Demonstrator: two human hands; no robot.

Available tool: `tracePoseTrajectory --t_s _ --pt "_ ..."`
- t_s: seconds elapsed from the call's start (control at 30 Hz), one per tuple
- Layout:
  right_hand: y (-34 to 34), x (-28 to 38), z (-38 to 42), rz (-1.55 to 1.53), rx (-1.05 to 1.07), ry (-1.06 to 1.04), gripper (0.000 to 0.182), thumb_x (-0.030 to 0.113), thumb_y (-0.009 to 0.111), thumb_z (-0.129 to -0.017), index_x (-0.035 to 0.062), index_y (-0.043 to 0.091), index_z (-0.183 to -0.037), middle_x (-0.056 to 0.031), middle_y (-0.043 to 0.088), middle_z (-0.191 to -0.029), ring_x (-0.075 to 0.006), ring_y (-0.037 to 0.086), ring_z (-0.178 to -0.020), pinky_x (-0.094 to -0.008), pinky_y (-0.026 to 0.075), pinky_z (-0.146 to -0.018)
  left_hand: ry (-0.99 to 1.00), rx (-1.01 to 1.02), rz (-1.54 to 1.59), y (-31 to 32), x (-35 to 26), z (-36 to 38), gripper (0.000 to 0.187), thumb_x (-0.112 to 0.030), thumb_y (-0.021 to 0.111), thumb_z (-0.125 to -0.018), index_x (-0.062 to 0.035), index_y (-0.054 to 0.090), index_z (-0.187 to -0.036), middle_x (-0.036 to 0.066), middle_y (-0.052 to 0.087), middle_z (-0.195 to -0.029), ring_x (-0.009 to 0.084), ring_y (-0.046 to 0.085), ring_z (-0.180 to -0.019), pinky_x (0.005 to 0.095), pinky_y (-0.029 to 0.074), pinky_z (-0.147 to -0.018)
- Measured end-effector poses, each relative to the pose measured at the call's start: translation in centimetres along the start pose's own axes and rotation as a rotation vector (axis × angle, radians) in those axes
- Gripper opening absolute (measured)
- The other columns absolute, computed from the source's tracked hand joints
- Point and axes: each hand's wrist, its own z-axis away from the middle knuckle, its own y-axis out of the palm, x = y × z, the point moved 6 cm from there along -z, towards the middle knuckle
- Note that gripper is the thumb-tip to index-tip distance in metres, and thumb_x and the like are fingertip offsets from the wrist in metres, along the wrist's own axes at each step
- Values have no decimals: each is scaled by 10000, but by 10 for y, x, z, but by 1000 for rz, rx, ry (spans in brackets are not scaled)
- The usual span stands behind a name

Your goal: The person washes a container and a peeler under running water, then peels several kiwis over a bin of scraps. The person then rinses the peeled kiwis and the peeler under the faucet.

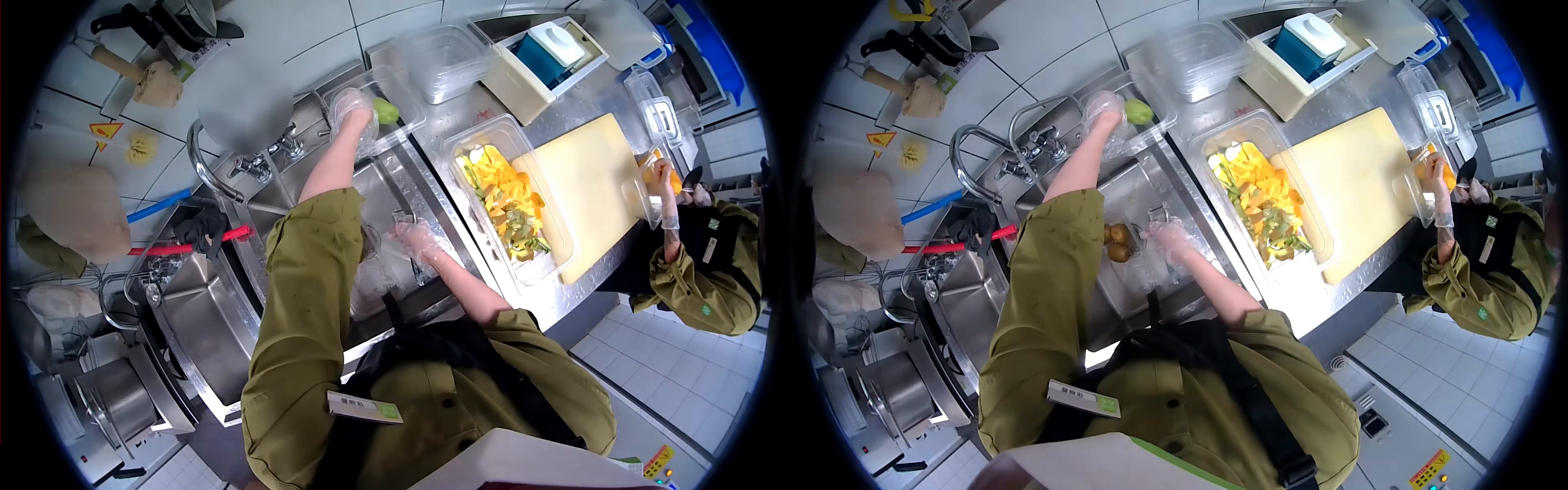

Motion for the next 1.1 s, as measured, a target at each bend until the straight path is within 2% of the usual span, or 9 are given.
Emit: tracePoseTrajectory --t_s 0.1,0.17,0.33,0.43,0.57,0.73,0.87,0.97,1.1 --pt "-3 13 -10 305 57 -114 231 253 437 -907 56 555 -886 -89 574 -784 -233 553 -725 -370 436 -719 58 36 -182 8 3 3 313 -293 499 -823 -63 646 -976 188 619 -987 319 602 -934 392 473 -823" --pt "2 19 -24 15 65 -166 215 215 472 -885 40 551 -980 -78 610 -918 -153 551 -704 -283 420 -582 234 221 -347 -30 -19 30 299 -254 488 -836 -42 630 -991 180 626 -965 300 619 -902 368 484 -800" --pt "44 89 -19 -97 115 -352 361 303 496 -875 49 538 -1129 -67 580 -1032 -78 436 -616 -240 390 -558 64 -315 976 -98 20 147 269 -251 474 -890 -16 596 -937 82 632 -780 164 596 -664 301 469 -610" --pt "48 95 -47 -493 115 -460 262 280 523 -870 57 582 -995 -59 605 -934 -61 408 -521 -184 329 -451 -163 -527 953 -29 103 249 273 -285 452 -930 -41 573 -920 -12 498 -656 40 450 -573 197 384 -509" --pt "38 113 -42 -398 50 -471 250 235 521 -859 32 579 -992 -72 610 -960 -76 388 -533 -213 346 -482 -862 -235 480 101 252 360 226 -242 502 -851 -52 587 -940 75 591 -717 195 569 -652 332 470 -641" --pt "45 112 -16 -296 -65 -409 282 225 481 -879 10 548 -1049 -86 594 -1031 -68 362 -532 -206 336 -488 -769 96 362 209 295 377 295 -266 540 -803 -100 567 -1046 116 643 -915 262 618 -820 360 479 -735" --pt "28 63 0 -89 24 -262 341 333 499 -893 28 519 -1044 -88 615 -981 -43 351 -517 -190 324 -452 -1264 283 356 199 248 336 486 -361 571 -761 -116 492 -1173 141 571 -1123 289 551 -1030 365 447 -812" --pt "19 27 13 -198 -66 -140 278 250 546 -874 72 462 -1070 -73 623 -910 -45 399 -526 -196 344 -433 -1235 -131 1076 314 283 337 623 -329 680 -678 -11 448 -1160 145 595 -1020 262 562 -977 334 445 -829" --pt "7 5 16 60 -55 138 283 115 550 -831 63 440 -1086 -89 612 -886 -81 475 -537 -217 368 -422 -1331 46 877 306 287 337 663 -347 704 -635 30 457 -1121 159 581 -1041 259 549 -998 307 441 -830"
